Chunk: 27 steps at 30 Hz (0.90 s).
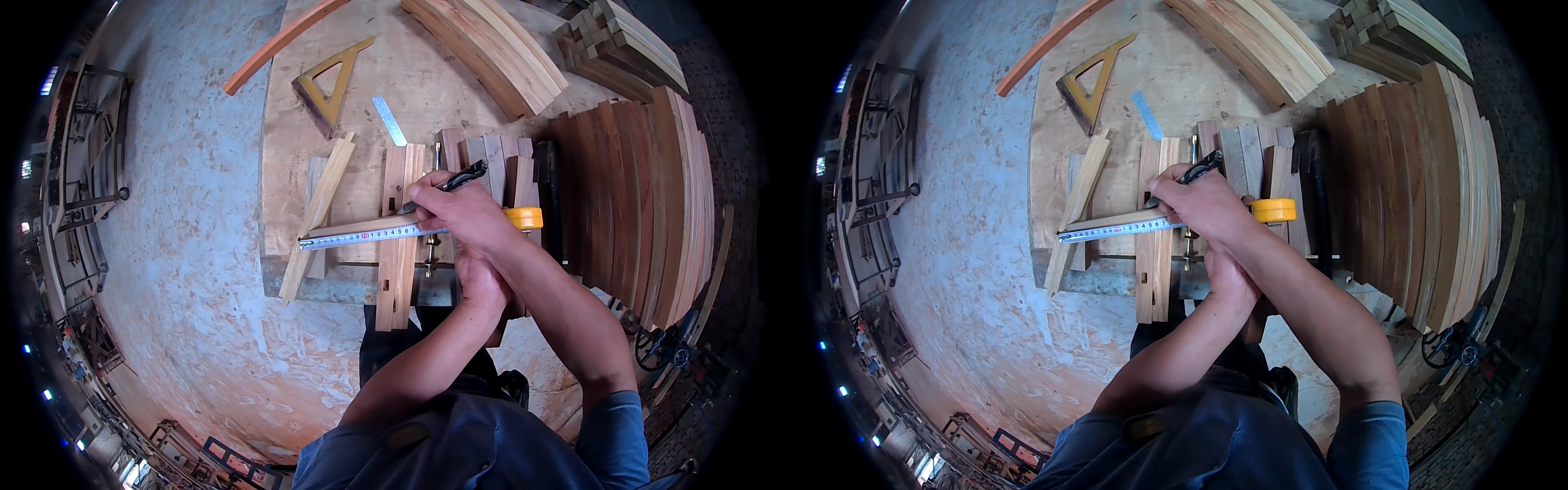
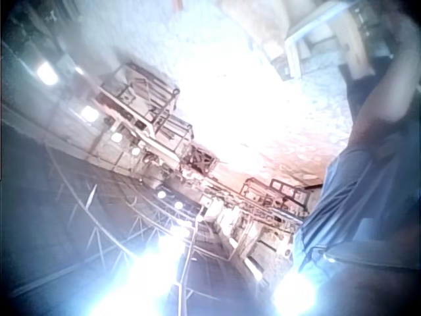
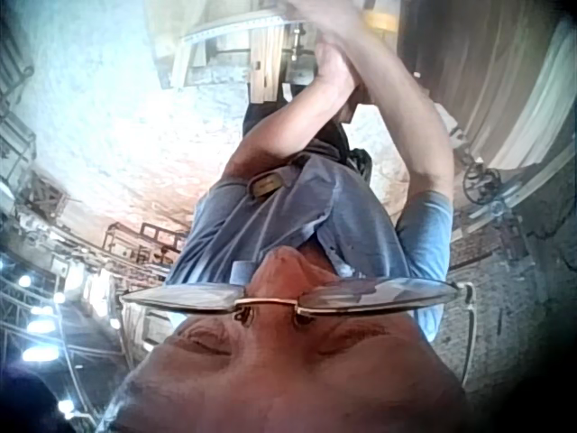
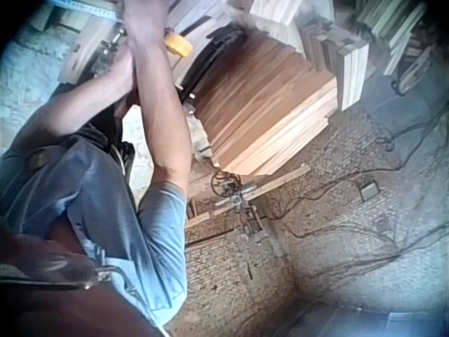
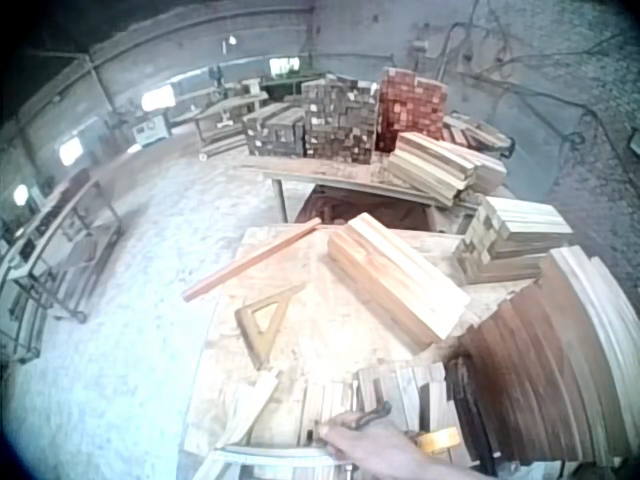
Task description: The person measures and marks wooden pieces with a tape measure and marker, then uses a hammer to break a piece of wood. They subsequently use a table saw to cut a long wooden plank. The person handles various tools and wood pieces throughout the process.
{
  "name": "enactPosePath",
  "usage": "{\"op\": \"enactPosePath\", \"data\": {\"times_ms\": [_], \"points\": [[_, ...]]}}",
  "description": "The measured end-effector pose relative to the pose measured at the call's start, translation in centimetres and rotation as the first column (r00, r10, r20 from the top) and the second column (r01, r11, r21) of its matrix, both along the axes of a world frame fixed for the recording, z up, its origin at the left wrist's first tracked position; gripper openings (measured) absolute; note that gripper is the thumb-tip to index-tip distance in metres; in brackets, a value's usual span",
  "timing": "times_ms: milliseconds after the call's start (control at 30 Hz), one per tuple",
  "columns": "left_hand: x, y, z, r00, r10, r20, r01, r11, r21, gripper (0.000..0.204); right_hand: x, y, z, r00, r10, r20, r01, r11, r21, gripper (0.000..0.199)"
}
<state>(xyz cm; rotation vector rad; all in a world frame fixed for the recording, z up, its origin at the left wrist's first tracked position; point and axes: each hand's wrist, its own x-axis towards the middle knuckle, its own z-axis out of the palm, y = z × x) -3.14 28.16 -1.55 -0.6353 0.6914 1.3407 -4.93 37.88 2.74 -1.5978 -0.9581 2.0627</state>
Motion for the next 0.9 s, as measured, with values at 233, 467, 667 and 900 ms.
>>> {"op": "enactPosePath", "data": {"times_ms": [233, 467, 667, 900], "points": [[0.0, 0.1, 0.1, 1.0, 0.015, 0.005, -0.015, 1.0, 0.001, 0.043, 0.1, 0.0, -0.2, 0.999, 0.032, 0.016, -0.032, 0.999, -0.013, 0.025], [0.1, -0.2, -1.0, 1.0, -0.006, 0.003, 0.006, 0.997, 0.082, 0.044, -0.1, 0.1, 0.3, 0.996, 0.085, 0.025, -0.086, 0.996, 0.01, 0.026], [-0.1, 0.0, -0.4, 1.0, -0.019, 0.021, 0.019, 1.0, 0.014, 0.043, 0.0, 0.1, 0.2, 0.994, 0.101, 0.051, -0.104, 0.994, 0.042, 0.027], [-0.2, -0.2, -0.8, 0.998, 0.018, 0.063, -0.023, 0.997, 0.072, 0.04, -0.1, 0.1, 0.0, 0.989, 0.114, 0.089, -0.119, 0.991, 0.055, 0.028]]}}
